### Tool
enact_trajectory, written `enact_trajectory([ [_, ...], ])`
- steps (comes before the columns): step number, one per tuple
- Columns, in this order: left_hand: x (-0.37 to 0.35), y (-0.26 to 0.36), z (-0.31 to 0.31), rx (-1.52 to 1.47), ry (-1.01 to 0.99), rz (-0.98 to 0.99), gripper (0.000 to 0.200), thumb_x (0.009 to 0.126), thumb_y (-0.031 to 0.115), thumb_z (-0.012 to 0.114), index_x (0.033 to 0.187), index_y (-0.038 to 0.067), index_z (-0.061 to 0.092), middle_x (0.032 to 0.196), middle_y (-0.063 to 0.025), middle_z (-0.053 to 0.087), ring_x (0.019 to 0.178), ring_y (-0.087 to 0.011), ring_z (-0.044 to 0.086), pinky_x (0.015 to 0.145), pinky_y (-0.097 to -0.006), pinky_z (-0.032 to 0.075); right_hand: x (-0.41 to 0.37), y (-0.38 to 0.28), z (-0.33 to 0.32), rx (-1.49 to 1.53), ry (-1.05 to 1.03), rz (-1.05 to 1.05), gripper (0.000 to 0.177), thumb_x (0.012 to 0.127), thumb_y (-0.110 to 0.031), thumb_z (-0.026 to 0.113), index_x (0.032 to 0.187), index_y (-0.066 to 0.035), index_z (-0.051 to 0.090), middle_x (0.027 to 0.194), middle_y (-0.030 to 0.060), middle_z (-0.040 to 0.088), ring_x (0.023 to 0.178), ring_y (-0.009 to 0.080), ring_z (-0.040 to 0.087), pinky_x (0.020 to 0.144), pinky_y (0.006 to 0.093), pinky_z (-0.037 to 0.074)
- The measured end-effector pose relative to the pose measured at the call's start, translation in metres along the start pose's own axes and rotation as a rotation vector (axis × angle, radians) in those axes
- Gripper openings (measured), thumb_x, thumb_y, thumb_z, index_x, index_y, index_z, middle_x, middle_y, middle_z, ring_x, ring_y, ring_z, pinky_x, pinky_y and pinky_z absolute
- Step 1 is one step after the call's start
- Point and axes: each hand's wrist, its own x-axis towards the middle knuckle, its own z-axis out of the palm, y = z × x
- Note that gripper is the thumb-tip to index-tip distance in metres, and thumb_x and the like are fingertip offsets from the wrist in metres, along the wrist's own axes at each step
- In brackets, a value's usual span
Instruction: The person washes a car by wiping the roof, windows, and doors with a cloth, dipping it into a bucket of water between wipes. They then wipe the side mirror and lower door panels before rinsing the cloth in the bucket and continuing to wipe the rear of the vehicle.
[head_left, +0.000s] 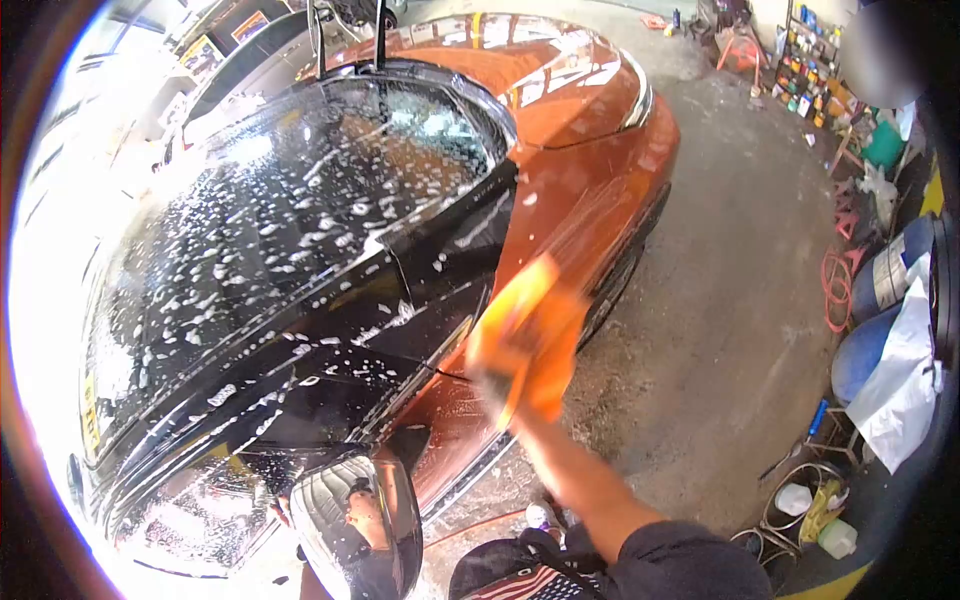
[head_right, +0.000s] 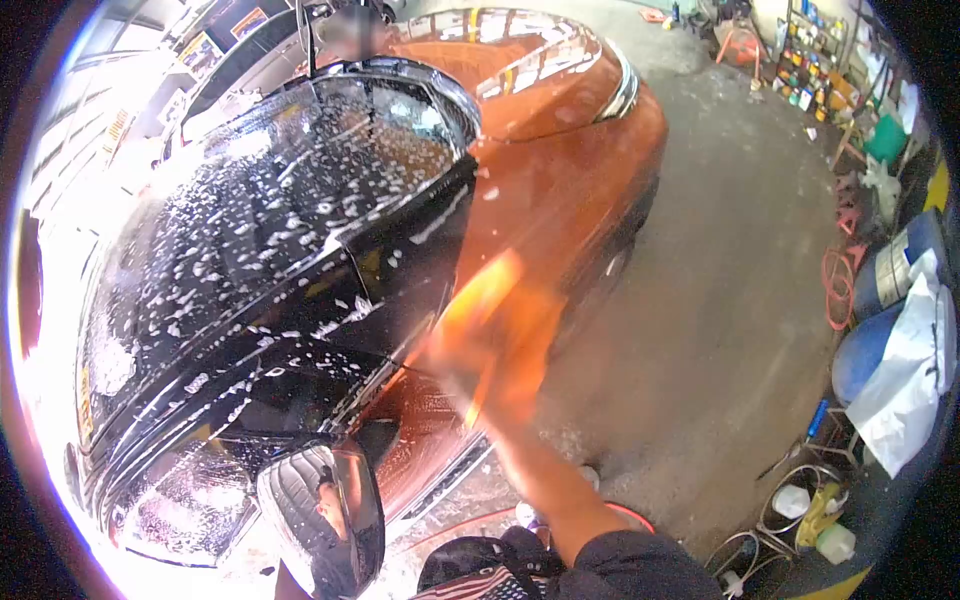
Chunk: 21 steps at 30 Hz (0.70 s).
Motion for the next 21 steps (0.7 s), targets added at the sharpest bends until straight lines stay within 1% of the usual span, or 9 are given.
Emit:
enact_trajectory([
  [3, 0.011, -0.001, 0.014, 0.004, 0.041, -0.010, 0.054, 0.081, 0.034, 0.060, 0.128, 0.006, 0.054, 0.133, -0.0153, 0.050, 0.126, -0.0413, 0.044, 0.107, -0.0658, 0.024, -0.057, -0.007, 0.010, -0.231, -0.152, -0.458, 0.089, 0.088, -0.056, 0.047, 0.148, 0.004, 0.020, 0.151, 0.0370, 0.014, 0.139, 0.0590, 0.009, 0.110, 0.0693, 0.006],
  [5, 0.022, -0.002, 0.025, 0.002, 0.081, -0.029, 0.054, 0.081, 0.032, 0.060, 0.127, 0.005, 0.054, 0.133, -0.0149, 0.050, 0.126, -0.0412, 0.044, 0.108, -0.0661, 0.023, -0.019, 0.033, 0.009, -0.479, -0.207, -0.374, 0.091, 0.087, -0.057, 0.048, 0.149, 0.003, 0.018, 0.151, 0.0360, 0.012, 0.139, 0.0594, 0.004, 0.110, 0.0698, 0.004],
  [6, 0.025, -0.003, 0.030, -0.001, 0.096, -0.042, 0.053, 0.081, 0.032, 0.060, 0.127, 0.005, 0.054, 0.133, -0.0147, 0.050, 0.126, -0.0411, 0.044, 0.108, -0.0662, 0.023, 0.039, -0.012, -0.026, -1.062, -0.628, 0.077, 0.083, 0.091, -0.050, 0.043, 0.151, 0.000, 0.014, 0.153, 0.0348, 0.008, 0.142, 0.0544, 0.000, 0.112, 0.0663, 0.001],
  [7, 0.028, -0.003, 0.036, -0.005, 0.113, -0.053, 0.053, 0.081, 0.031, 0.060, 0.127, 0.004, 0.054, 0.132, -0.0145, 0.050, 0.126, -0.0411, 0.044, 0.108, -0.0663, 0.022, 0.084, 0.075, -0.014, -0.660, -0.021, -0.084, 0.076, 0.096, -0.045, 0.036, 0.153, -0.002, 0.010, 0.156, 0.0297, 0.005, 0.146, 0.0441, -0.001, 0.115, 0.0598, -0.001],
  [8, 0.034, -0.002, 0.042, -0.008, 0.131, -0.066, 0.053, 0.081, 0.030, 0.060, 0.127, 0.004, 0.054, 0.132, -0.0143, 0.050, 0.126, -0.0410, 0.043, 0.109, -0.0665, 0.022, 0.153, 0.038, -0.047, -0.424, 0.050, 0.098, 0.069, 0.101, -0.041, 0.030, 0.153, -0.002, 0.007, 0.159, 0.0237, 0.003, 0.148, 0.0351, -0.002, 0.117, 0.0540, -0.003],
  [9, 0.038, -0.002, 0.048, -0.007, 0.151, -0.077, 0.052, 0.081, 0.030, 0.060, 0.127, 0.004, 0.054, 0.132, -0.0141, 0.050, 0.126, -0.0409, 0.043, 0.109, -0.0666, 0.021, 0.211, 0.048, -0.063, -0.642, 0.136, 0.067, 0.065, 0.102, -0.042, 0.029, 0.151, -0.001, 0.018, 0.159, 0.0195, 0.012, 0.148, 0.0327, 0.011, 0.116, 0.0554, 0.005],
  [12, 0.049, 0.008, 0.034, -0.075, 0.166, -0.143, 0.049, 0.080, 0.024, 0.058, 0.126, 0.005, 0.055, 0.130, -0.0115, 0.050, 0.124, -0.0386, 0.044, 0.110, -0.0655, 0.021, 0.266, -0.022, -0.075, -0.498, -0.082, 0.055, 0.067, 0.097, -0.045, 0.037, 0.149, -0.005, 0.025, 0.158, 0.0172, 0.017, 0.146, 0.0336, 0.016, 0.115, 0.0575, 0.008],
  [16, 0.049, 0.005, 0.030, -0.147, -0.024, -0.211, 0.053, 0.086, 0.021, 0.054, 0.138, 0.008, 0.047, 0.140, -0.0088, 0.044, 0.128, -0.0349, 0.042, 0.112, -0.0597, 0.023, 0.134, -0.186, -0.031, -0.204, -0.164, -0.565, 0.070, 0.091, -0.050, 0.047, 0.147, -0.010, 0.033, 0.156, 0.0141, 0.025, 0.143, 0.0348, 0.024, 0.113, 0.0604, 0.012],
  [21, 0.077, 0.045, -0.050, -0.152, -0.123, -0.305, 0.052, 0.089, 0.020, 0.053, 0.139, 0.007, 0.045, 0.143, -0.0100, 0.041, 0.131, -0.0340, 0.039, 0.113, -0.0576, 0.024, 0.104, -0.205, -0.019, -0.120, -0.237, -1.017, 0.075, 0.086, -0.064, 0.048, 0.147, -0.022, 0.037, 0.158, 0.0089, 0.025, 0.146, 0.0347, 0.020, 0.111, 0.0667, 0.006],
])
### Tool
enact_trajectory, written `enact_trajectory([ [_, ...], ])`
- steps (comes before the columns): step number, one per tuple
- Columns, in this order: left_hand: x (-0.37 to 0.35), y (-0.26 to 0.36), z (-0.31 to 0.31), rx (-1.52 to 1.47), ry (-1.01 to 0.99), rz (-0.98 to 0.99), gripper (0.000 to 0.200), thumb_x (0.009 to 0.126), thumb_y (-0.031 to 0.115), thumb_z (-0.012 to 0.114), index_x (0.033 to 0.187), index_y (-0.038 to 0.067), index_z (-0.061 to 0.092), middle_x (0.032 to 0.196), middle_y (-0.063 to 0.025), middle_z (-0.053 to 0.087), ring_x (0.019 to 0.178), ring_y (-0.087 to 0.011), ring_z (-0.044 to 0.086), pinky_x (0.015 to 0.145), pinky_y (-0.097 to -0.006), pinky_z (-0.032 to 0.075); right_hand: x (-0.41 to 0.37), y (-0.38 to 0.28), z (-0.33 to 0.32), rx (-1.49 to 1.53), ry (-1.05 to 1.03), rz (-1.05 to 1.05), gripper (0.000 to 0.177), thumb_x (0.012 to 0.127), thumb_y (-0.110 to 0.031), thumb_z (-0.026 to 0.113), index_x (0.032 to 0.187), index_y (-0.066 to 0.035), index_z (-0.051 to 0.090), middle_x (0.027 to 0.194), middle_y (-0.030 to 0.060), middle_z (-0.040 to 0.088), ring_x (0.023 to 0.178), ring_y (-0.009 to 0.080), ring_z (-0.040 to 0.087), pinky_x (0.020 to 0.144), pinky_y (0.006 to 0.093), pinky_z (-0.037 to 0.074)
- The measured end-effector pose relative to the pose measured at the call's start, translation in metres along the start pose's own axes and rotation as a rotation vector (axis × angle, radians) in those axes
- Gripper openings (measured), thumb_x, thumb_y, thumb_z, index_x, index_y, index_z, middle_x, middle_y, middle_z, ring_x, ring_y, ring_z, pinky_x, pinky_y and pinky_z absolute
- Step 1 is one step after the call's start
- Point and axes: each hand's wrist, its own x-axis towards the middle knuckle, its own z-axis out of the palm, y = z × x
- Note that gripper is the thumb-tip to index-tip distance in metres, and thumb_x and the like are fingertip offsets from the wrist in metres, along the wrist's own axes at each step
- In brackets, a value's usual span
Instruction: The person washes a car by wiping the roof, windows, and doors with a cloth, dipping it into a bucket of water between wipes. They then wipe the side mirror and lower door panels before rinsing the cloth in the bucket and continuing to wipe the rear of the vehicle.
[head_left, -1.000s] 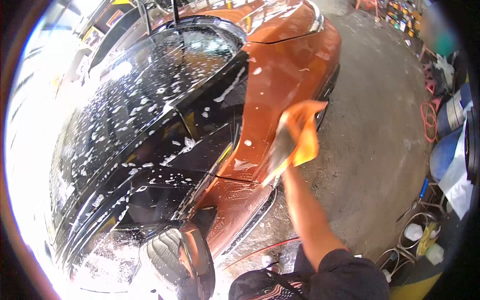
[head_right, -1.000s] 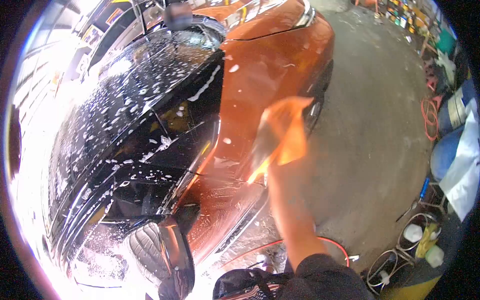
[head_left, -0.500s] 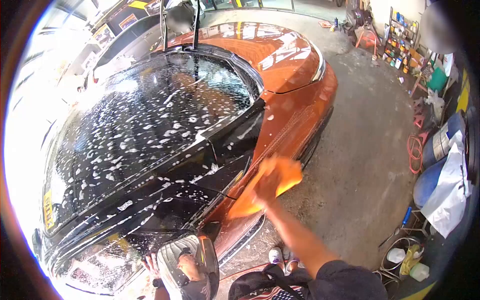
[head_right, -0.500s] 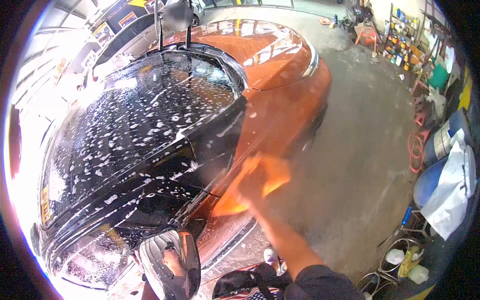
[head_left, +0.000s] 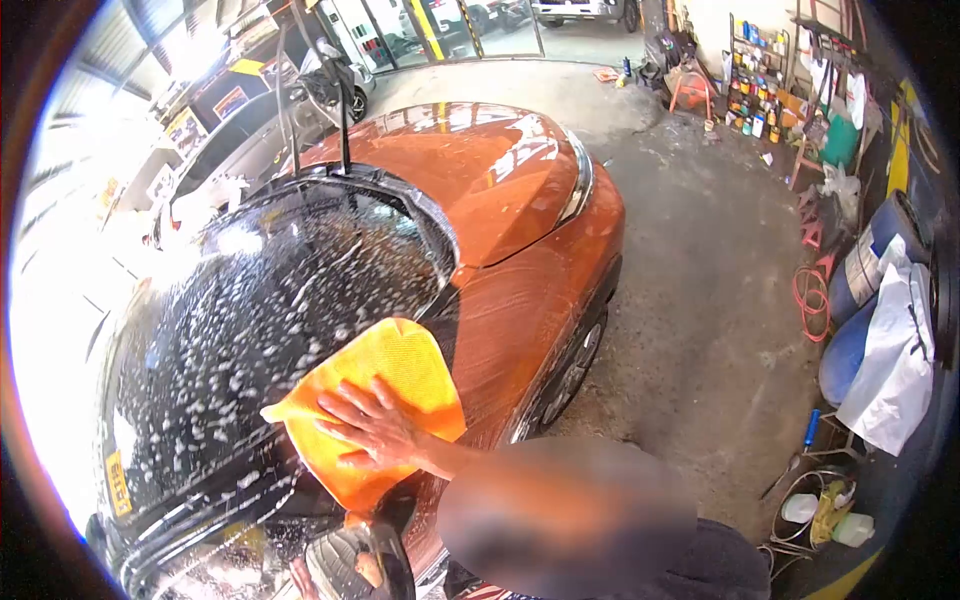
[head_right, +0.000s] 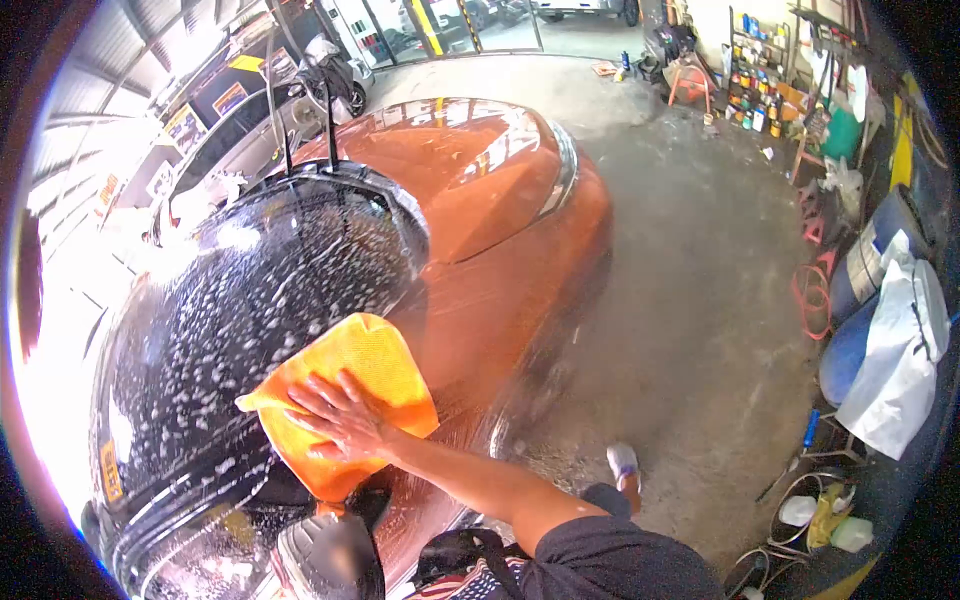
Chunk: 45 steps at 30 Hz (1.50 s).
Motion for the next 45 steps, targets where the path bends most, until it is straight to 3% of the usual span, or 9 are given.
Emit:
enact_trajectory([
  [6, -0.021, 0.051, -0.151, -0.033, 0.020, -0.293, 0.050, 0.093, 0.019, 0.051, 0.140, 0.007, 0.043, 0.147, -0.0114, 0.038, 0.135, -0.0330, 0.036, 0.113, -0.0550, 0.024, -0.098, 0.285, -0.080, -0.053, 0.246, 0.834, 0.099, 0.083, -0.071, 0.050, 0.153, -0.010, 0.019, 0.158, 0.0229, 0.012, 0.146, 0.0427, 0.007, 0.116, 0.0578, 0.005],
  [10, -0.020, 0.008, -0.266, -0.069, 0.407, -0.497, 0.048, 0.095, 0.018, 0.051, 0.141, 0.007, 0.042, 0.149, -0.0123, 0.036, 0.137, -0.0323, 0.034, 0.114, -0.0533, 0.025, -0.196, 0.514, -0.114, -0.882, 0.146, 1.103, 0.075, 0.093, -0.056, 0.046, 0.146, -0.004, 0.035, 0.136, 0.0192, 0.046, 0.129, 0.0301, 0.041, 0.114, 0.0408, 0.025],
  [17, 0.200, 0.082, -0.342, -0.495, 0.700, -0.347, 0.046, 0.098, 0.015, 0.048, 0.143, 0.007, 0.040, 0.151, -0.0131, 0.037, 0.142, -0.0294, 0.029, 0.116, -0.0501, 0.020, -0.171, 0.203, -0.055, -0.102, -0.102, 0.572, 0.074, 0.090, -0.058, 0.047, 0.136, -0.001, 0.046, 0.147, 0.0212, 0.033, 0.137, 0.0414, 0.027, 0.109, 0.0654, 0.016],
  [20, 0.238, 0.094, -0.333, 0.098, 0.560, -0.402, 0.048, 0.100, 0.042, 0.035, 0.134, 0.014, 0.054, 0.142, -0.0082, 0.050, 0.136, -0.0240, 0.039, 0.115, -0.0490, 0.018, -0.164, 0.246, -0.090, 0.239, -0.582, 0.496, 0.089, 0.086, -0.067, 0.047, 0.146, -0.004, 0.032, 0.152, 0.0264, 0.021, 0.142, 0.0448, 0.017, 0.111, 0.0675, 0.009],
  [25, 0.243, 0.114, -0.344, -0.136, 0.620, -0.364, 0.036, 0.091, 0.027, 0.053, 0.123, 0.016, 0.063, 0.130, -0.0044, 0.060, 0.126, -0.0218, 0.050, 0.108, -0.0445, 0.029, -0.130, 0.408, -0.141, 0.036, 0.219, 1.214, 0.080, 0.094, -0.058, 0.047, 0.146, 0.000, 0.029, 0.149, 0.0228, 0.031, 0.135, 0.0340, 0.035, 0.112, 0.0438, 0.028],
  [32, 0.221, 0.109, -0.348, -0.216, 0.656, -0.330, 0.044, 0.084, 0.027, 0.063, 0.126, 0.014, 0.059, 0.127, -0.0077, 0.061, 0.118, -0.0268, 0.055, 0.105, -0.0473, 0.035, -0.046, 0.165, -0.067, -0.145, -0.317, 0.003, 0.083, 0.088, -0.059, 0.054, 0.151, -0.013, 0.027, 0.155, 0.0150, 0.026, 0.140, 0.0457, 0.021, 0.109, 0.0667, 0.013],
  [35, 0.206, 0.089, -0.348, -1.009, 0.782, -0.311, 0.054, 0.093, 0.040, 0.056, 0.135, 0.006, 0.050, 0.131, -0.0133, 0.058, 0.125, -0.0253, 0.051, 0.108, -0.0426, 0.033, 0.054, 0.014, -0.044, 0.105, -0.382, -0.369, 0.072, 0.086, -0.041, 0.064, 0.149, -0.023, 0.034, 0.152, 0.0100, 0.033, 0.138, 0.0356, 0.033, 0.107, 0.0621, 0.025],
  [37, 0.185, 0.076, -0.346, -1.742, 1.065, -0.264, 0.062, 0.098, 0.045, 0.050, 0.139, -0.002, 0.043, 0.131, -0.0182, 0.056, 0.126, -0.0239, 0.049, 0.108, -0.0372, 0.034, 0.097, -0.045, -0.012, 0.379, -0.502, -0.351, 0.070, 0.085, -0.038, 0.065, 0.148, -0.027, 0.035, 0.152, 0.0102, 0.034, 0.135, 0.0356, 0.037, 0.108, 0.0582, 0.028],
  [45, -0.231, 0.064, -0.222, -1.093, 0.744, -1.177, 0.044, 0.100, 0.026, 0.047, 0.135, -0.001, 0.051, 0.135, -0.0159, 0.056, 0.128, -0.0243, 0.049, 0.108, -0.0352, 0.036, 0.061, 0.026, -0.028, 0.005, -0.398, -0.652, 0.080, 0.081, -0.024, 0.070, 0.150, -0.030, 0.030, 0.152, 0.0157, 0.033, 0.132, 0.0425, 0.039, 0.105, 0.0529, 0.036],
])
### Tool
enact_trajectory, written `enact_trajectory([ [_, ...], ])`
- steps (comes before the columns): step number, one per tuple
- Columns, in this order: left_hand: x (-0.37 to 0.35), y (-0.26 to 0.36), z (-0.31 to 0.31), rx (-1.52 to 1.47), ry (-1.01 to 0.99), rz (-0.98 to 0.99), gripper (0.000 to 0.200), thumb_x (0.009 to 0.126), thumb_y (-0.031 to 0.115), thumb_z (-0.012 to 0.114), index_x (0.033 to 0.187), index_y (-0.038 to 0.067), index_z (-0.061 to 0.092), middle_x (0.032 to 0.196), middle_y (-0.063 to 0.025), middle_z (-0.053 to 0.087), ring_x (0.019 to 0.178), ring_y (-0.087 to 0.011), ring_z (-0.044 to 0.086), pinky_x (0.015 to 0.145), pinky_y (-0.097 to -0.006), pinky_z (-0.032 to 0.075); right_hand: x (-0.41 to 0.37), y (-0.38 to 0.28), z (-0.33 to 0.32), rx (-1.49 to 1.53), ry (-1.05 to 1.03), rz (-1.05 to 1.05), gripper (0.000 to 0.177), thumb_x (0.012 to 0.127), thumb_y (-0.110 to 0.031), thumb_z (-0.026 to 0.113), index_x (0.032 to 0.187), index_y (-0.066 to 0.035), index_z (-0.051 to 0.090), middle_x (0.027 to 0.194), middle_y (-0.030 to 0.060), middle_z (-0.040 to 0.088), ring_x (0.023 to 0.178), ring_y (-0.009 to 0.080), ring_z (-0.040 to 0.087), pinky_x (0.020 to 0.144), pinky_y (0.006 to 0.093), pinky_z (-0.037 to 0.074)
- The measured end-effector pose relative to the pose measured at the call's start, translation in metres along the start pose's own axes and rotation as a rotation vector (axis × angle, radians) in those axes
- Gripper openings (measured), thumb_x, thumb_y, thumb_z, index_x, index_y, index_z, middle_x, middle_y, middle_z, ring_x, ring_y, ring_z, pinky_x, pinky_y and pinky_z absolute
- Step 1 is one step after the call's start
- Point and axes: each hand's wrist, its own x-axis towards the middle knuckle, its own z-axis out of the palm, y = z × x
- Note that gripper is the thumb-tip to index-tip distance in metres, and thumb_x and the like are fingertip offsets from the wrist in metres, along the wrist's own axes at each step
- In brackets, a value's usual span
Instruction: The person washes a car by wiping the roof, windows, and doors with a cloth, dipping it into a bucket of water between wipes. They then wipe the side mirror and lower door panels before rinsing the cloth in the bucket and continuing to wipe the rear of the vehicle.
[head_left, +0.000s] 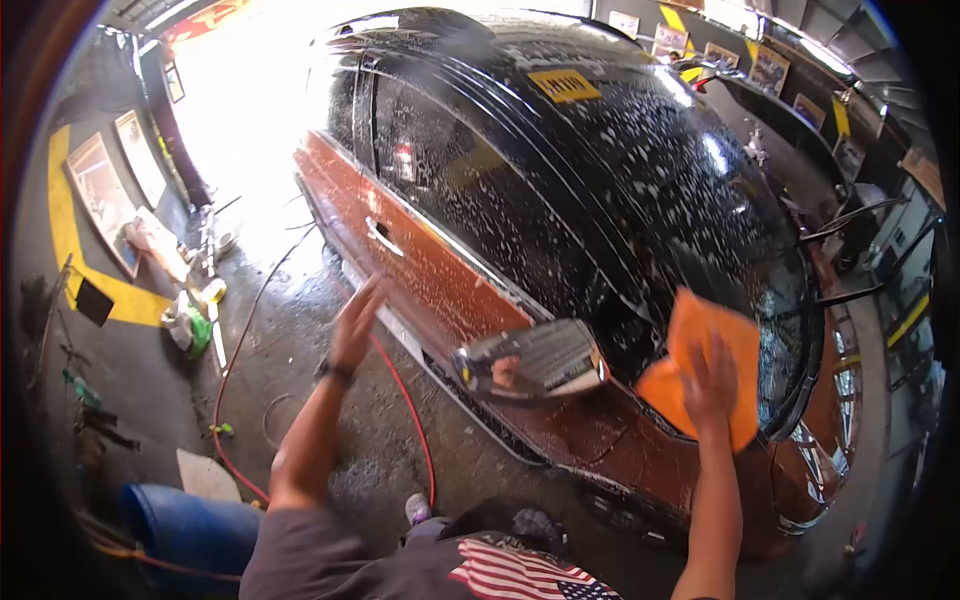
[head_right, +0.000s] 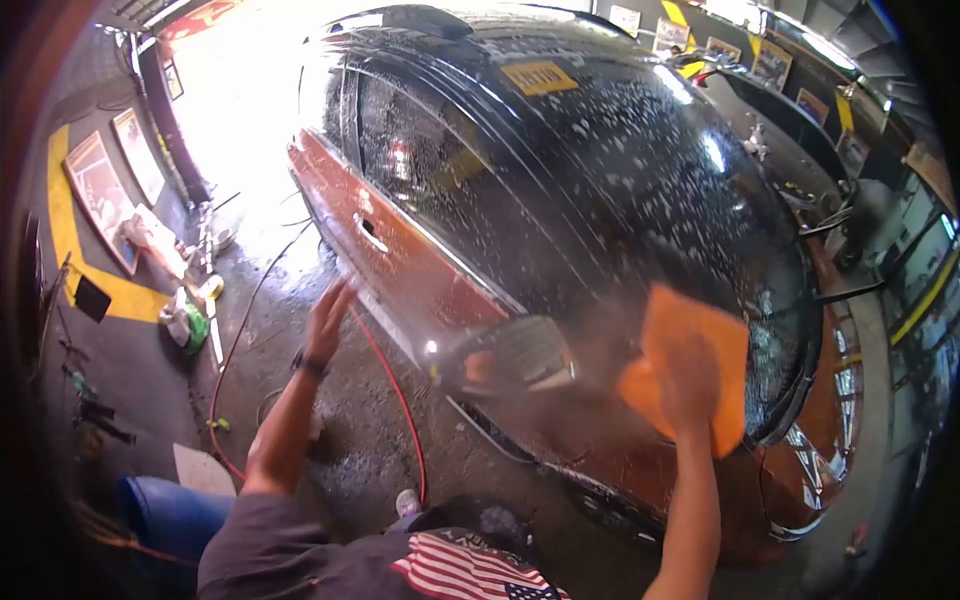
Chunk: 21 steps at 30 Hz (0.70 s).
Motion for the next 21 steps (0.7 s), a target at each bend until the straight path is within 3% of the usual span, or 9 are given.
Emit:
enact_trajectory([
  [3, -0.167, -0.188, -0.112, -0.104, 0.167, -0.303, 0.043, 0.101, 0.025, 0.045, 0.133, -0.004, 0.052, 0.131, -0.0180, 0.058, 0.124, -0.0244, 0.052, 0.104, -0.0342, 0.039, -0.109, 0.038, 0.004, -0.128, 0.034, 0.207, 0.067, 0.090, -0.032, 0.056, 0.150, -0.017, 0.030, 0.150, 0.0177, 0.036, 0.135, 0.0412, 0.036, 0.108, 0.0515, 0.031],
  [6, -0.395, -0.321, -0.201, 0.800, 0.030, -0.276, 0.032, 0.093, 0.012, 0.056, 0.121, -0.003, 0.056, 0.122, -0.0232, 0.058, 0.111, -0.0376, 0.056, 0.093, -0.0487, 0.045, -0.100, 0.036, -0.006, -0.095, 0.077, 0.349, 0.060, 0.095, -0.036, 0.049, 0.148, -0.011, 0.033, 0.149, 0.0187, 0.038, 0.135, 0.0405, 0.037, 0.109, 0.0504, 0.030],
  [9, -0.508, -0.361, -0.238, -0.033, 0.452, -1.029, 0.031, 0.095, 0.025, 0.056, 0.069, 0.012, 0.045, 0.056, -0.0008, 0.044, 0.043, -0.0121, 0.042, 0.037, -0.0293, 0.037, -0.009, -0.005, -0.020, 0.115, 0.144, 0.203, 0.056, 0.098, -0.036, 0.046, 0.144, -0.004, 0.038, 0.147, 0.0198, 0.041, 0.135, 0.0387, 0.038, 0.111, 0.0473, 0.030],
  [12, -0.497, -0.387, -0.259, -0.093, 0.159, -1.361, 0.066, 0.087, 0.058, 0.059, 0.137, 0.017, 0.051, 0.139, -0.0193, 0.050, 0.122, -0.0384, 0.053, 0.096, -0.0600, 0.041, 0.138, -0.066, -0.015, 0.108, 0.015, 0.253, 0.059, 0.092, -0.024, 0.056, 0.142, 0.003, 0.038, 0.147, 0.0220, 0.040, 0.136, 0.0385, 0.038, 0.113, 0.0451, 0.029],
  [14, -0.442, -0.429, -0.260, -0.155, 0.390, -1.112, 0.030, 0.093, 0.028, 0.057, 0.071, 0.010, 0.049, 0.060, -0.0016, 0.046, 0.051, -0.0125, 0.047, 0.042, -0.0310, 0.038, 0.240, -0.103, 0.004, 0.021, 0.096, 0.116, 0.062, 0.092, -0.026, 0.057, 0.143, 0.002, 0.037, 0.148, 0.0216, 0.038, 0.136, 0.0370, 0.037, 0.113, 0.0437, 0.030],
  [16, -0.344, -0.419, -0.247, 0.522, -0.024, -0.774, 0.041, 0.089, 0.036, 0.049, 0.072, -0.001, 0.056, 0.074, -0.0208, 0.060, 0.070, -0.0346, 0.056, 0.062, -0.0443, 0.042, 0.335, -0.158, 0.000, -0.045, 0.166, 0.083, 0.064, 0.095, -0.037, 0.052, 0.146, -0.003, 0.033, 0.148, 0.0205, 0.039, 0.135, 0.0362, 0.038, 0.111, 0.0466, 0.032],
  [19, -0.172, -0.371, -0.218, 0.282, -0.042, -0.829, 0.040, 0.090, 0.035, 0.050, 0.097, 0.000, 0.067, 0.098, -0.0228, 0.066, 0.092, -0.0369, 0.062, 0.080, -0.0453, 0.046, 0.462, -0.220, 0.009, -0.055, 0.165, 0.079, 0.066, 0.096, -0.045, 0.048, 0.148, -0.008, 0.032, 0.145, 0.0225, 0.040, 0.133, 0.0389, 0.040, 0.109, 0.0494, 0.034],
  [20, -0.159, -0.451, -0.208, 0.277, -0.041, -0.775, 0.044, 0.090, 0.038, 0.053, 0.112, 0.002, 0.066, 0.107, -0.0215, 0.067, 0.103, -0.0346, 0.063, 0.087, -0.0416, 0.048, 0.504, -0.229, 0.023, -0.022, 0.185, 0.060, 0.067, 0.096, -0.048, 0.046, 0.148, -0.010, 0.031, 0.146, 0.0219, 0.039, 0.134, 0.0394, 0.039, 0.109, 0.0497, 0.033],
  [21, -0.116, -0.426, -0.197, 0.426, -0.088, -0.433, 0.047, 0.091, 0.041, 0.053, 0.118, 0.004, 0.063, 0.114, -0.0192, 0.066, 0.109, -0.0315, 0.062, 0.092, -0.0395, 0.047, 0.540, -0.246, 0.030, 0.012, 0.208, 0.036, 0.067, 0.096, -0.051, 0.043, 0.149, -0.012, 0.030, 0.148, 0.0213, 0.038, 0.135, 0.0399, 0.038, 0.110, 0.0499, 0.033],
])
